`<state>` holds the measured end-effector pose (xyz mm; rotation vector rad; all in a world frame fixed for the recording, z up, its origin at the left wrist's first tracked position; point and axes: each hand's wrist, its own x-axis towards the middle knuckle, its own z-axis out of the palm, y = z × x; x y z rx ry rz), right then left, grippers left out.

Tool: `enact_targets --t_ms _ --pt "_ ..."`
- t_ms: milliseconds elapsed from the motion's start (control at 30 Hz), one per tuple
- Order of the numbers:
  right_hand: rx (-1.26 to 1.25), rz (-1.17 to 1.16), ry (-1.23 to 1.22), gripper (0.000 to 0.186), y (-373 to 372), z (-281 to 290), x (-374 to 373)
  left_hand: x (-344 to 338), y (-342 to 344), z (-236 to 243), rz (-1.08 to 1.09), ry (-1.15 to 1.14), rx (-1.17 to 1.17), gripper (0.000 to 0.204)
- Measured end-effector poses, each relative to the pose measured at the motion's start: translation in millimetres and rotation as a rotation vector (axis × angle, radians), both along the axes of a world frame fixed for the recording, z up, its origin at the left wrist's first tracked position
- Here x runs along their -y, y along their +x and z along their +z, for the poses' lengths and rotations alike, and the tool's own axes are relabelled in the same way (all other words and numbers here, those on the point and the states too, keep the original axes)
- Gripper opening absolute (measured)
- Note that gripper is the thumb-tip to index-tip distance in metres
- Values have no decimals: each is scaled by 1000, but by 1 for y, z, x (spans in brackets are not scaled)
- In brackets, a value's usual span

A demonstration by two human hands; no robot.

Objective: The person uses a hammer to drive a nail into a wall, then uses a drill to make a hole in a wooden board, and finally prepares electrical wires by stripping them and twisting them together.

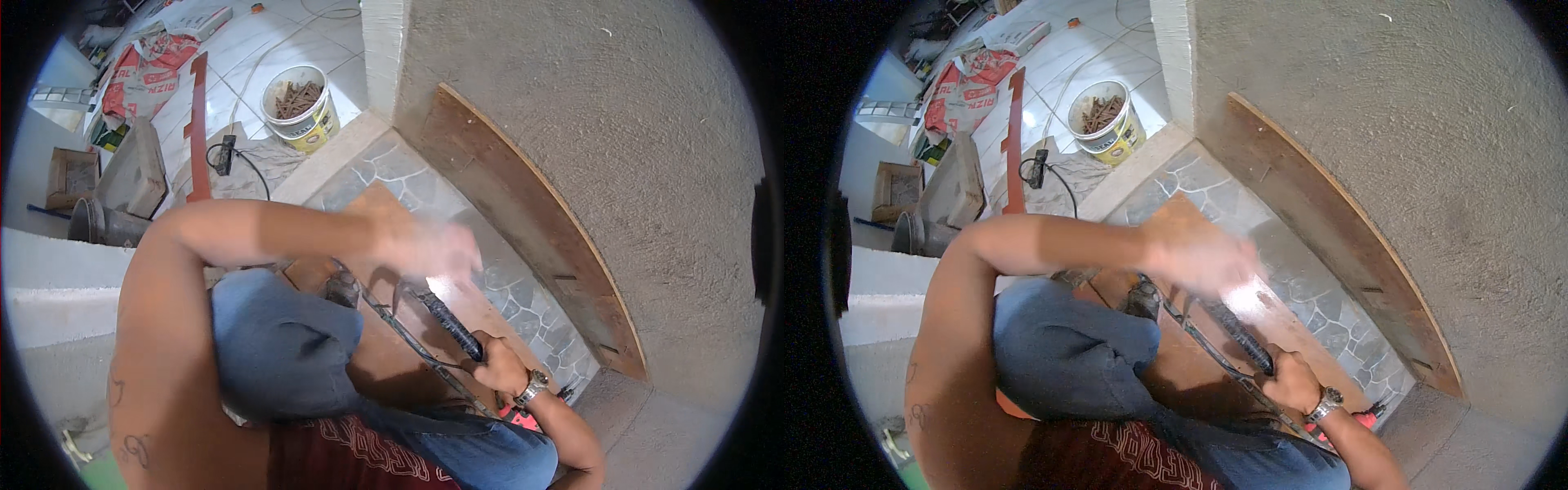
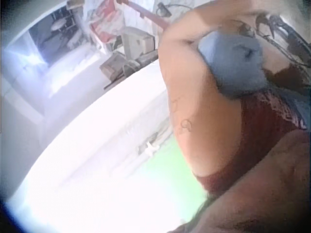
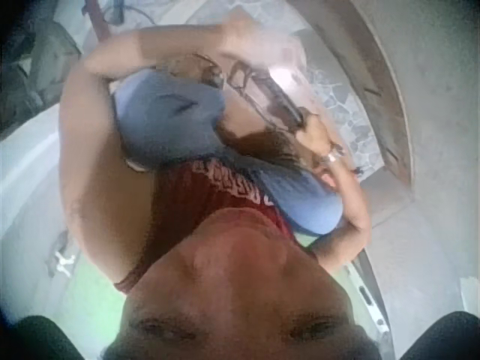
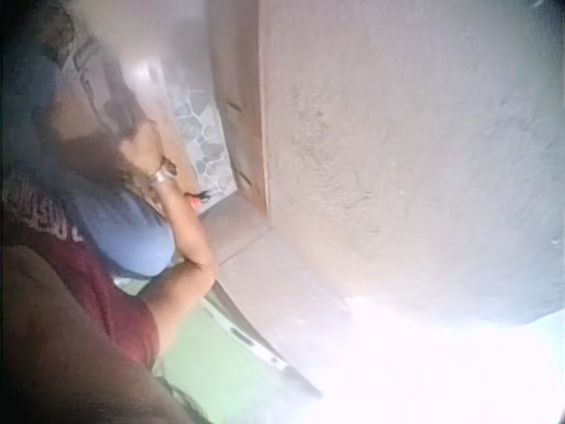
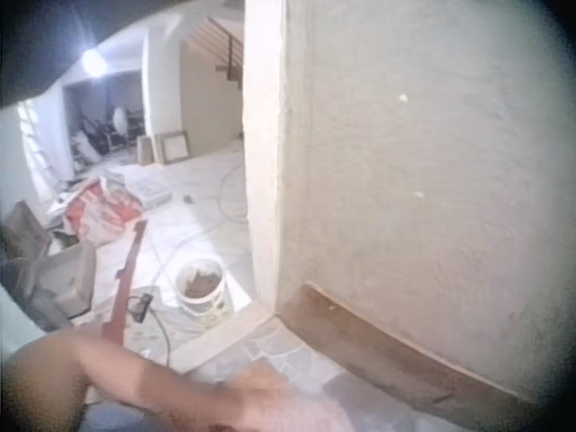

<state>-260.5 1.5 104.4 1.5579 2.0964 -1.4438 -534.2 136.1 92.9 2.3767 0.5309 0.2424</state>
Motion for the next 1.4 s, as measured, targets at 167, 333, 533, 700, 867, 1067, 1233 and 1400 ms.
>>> enact_targets --t_ms 167,333,533,700,867,1067,1233,1400 --pt "19 -52 -52 31 11 -15 -2 -120 -203 -44 1244 618 -102 35" --pt "-63 -155 -57 30 8 -42 12 -125 -285 -87 1885 -462 619 51" --pt "-32 -158 -160 34 -1 -44 26 -155 -359 -147 1969 -714 822 59" --pt "61 -124 -68 38 14 -30 14 -215 -334 -181 1579 -286 -405 57" --pt "-10 94 44 38 -68 -30 -66 -267 -440 -151 2023 -451 932 54" --pt "62 -15 312 33 -121 -74 -146 -217 -314 -140 1588 -1094 1206 55" --pt "74 -138 362 33 -164 -119 -167 -121 -310 -185 1720 -841 1211 42" --pt "-16 -279 345 33 -202 -133 -148 -81 -293 -218 1796 -693 1118 31"
